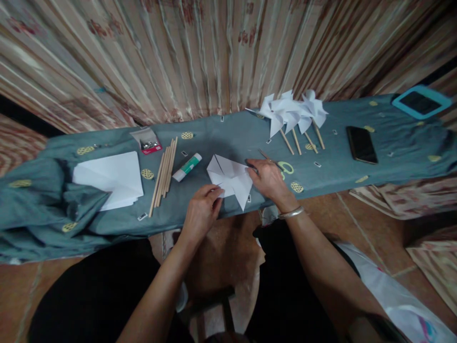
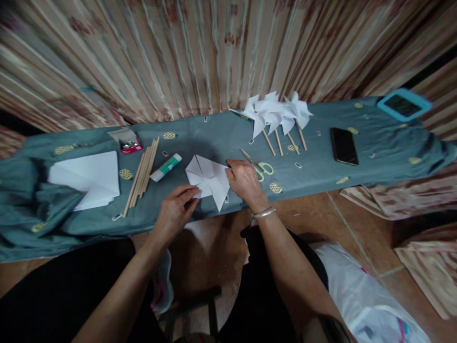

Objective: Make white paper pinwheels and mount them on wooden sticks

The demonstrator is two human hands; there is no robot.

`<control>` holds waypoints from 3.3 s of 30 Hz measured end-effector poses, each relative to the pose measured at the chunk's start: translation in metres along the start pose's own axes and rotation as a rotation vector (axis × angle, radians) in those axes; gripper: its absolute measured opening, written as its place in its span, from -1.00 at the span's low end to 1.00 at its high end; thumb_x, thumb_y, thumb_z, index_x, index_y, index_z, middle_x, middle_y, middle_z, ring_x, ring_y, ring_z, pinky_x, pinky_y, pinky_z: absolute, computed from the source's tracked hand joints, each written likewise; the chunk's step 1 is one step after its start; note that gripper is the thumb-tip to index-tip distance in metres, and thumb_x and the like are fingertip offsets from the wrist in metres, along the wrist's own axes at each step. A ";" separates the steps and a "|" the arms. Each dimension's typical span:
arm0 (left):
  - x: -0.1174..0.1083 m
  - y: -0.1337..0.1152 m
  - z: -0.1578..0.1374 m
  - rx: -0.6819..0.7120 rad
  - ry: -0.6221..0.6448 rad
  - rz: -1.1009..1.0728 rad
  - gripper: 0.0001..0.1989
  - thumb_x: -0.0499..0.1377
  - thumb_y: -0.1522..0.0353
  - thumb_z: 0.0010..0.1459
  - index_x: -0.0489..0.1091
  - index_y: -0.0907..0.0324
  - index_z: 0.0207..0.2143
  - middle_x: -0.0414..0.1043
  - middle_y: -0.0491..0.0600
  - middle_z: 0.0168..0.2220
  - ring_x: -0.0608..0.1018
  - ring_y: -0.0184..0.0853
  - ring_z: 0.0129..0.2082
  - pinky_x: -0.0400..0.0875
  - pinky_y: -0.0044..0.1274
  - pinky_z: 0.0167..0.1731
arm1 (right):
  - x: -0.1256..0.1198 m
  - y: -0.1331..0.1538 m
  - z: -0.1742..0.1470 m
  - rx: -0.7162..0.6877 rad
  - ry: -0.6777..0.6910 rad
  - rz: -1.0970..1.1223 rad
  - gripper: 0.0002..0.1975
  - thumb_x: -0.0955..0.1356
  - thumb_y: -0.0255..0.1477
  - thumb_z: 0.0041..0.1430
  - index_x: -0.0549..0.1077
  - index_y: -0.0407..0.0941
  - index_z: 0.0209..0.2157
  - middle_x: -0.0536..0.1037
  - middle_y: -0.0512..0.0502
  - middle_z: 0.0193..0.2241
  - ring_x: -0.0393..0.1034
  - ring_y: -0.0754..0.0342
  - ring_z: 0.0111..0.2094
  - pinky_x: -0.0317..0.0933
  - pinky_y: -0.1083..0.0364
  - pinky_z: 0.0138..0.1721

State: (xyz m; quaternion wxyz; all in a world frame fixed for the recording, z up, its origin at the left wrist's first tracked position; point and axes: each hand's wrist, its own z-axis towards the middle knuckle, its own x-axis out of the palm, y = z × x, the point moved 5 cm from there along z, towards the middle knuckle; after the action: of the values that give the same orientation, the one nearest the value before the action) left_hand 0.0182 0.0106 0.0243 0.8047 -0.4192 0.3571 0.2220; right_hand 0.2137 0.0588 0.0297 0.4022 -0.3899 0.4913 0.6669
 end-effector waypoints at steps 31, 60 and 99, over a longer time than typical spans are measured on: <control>0.003 -0.031 0.013 0.184 0.052 0.069 -0.77 0.22 0.35 0.14 0.47 0.22 -0.15 0.48 0.08 -0.15 0.45 -0.17 -0.15 0.41 -0.33 -0.18 | -0.022 -0.005 -0.045 0.206 0.155 0.096 -0.80 0.36 -0.34 0.14 0.52 -0.11 -0.22 0.59 -0.05 -0.54 0.49 0.00 -0.47 0.21 0.10 -0.41; 0.018 -0.029 -0.002 0.033 0.019 -0.037 -0.86 0.09 0.46 0.21 0.43 0.20 -0.24 0.51 0.03 -0.28 0.51 -0.26 -0.28 0.46 -0.40 -0.21 | -0.009 0.005 -0.038 0.055 0.200 0.735 -0.91 0.39 -0.44 0.11 0.58 -0.06 -0.35 0.61 -0.12 -0.16 0.48 0.00 -0.07 0.30 -0.06 0.03; 0.023 -0.027 -0.005 -0.035 0.038 -0.060 -0.77 0.04 0.43 0.27 0.42 0.23 -0.08 0.50 0.05 -0.20 0.44 -0.23 -0.21 0.31 -0.37 -0.25 | 0.001 0.032 -0.019 0.013 0.014 0.272 -0.93 0.39 -0.49 0.11 0.52 -0.09 -0.45 0.57 -0.14 -0.16 0.41 -0.07 -0.09 0.27 -0.07 -0.03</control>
State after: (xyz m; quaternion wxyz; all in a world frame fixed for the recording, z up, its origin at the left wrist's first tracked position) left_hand 0.0484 -0.0064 0.0191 0.7965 -0.4480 0.3557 0.1959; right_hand 0.1864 0.0340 0.0359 0.3071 -0.3217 0.5466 0.7095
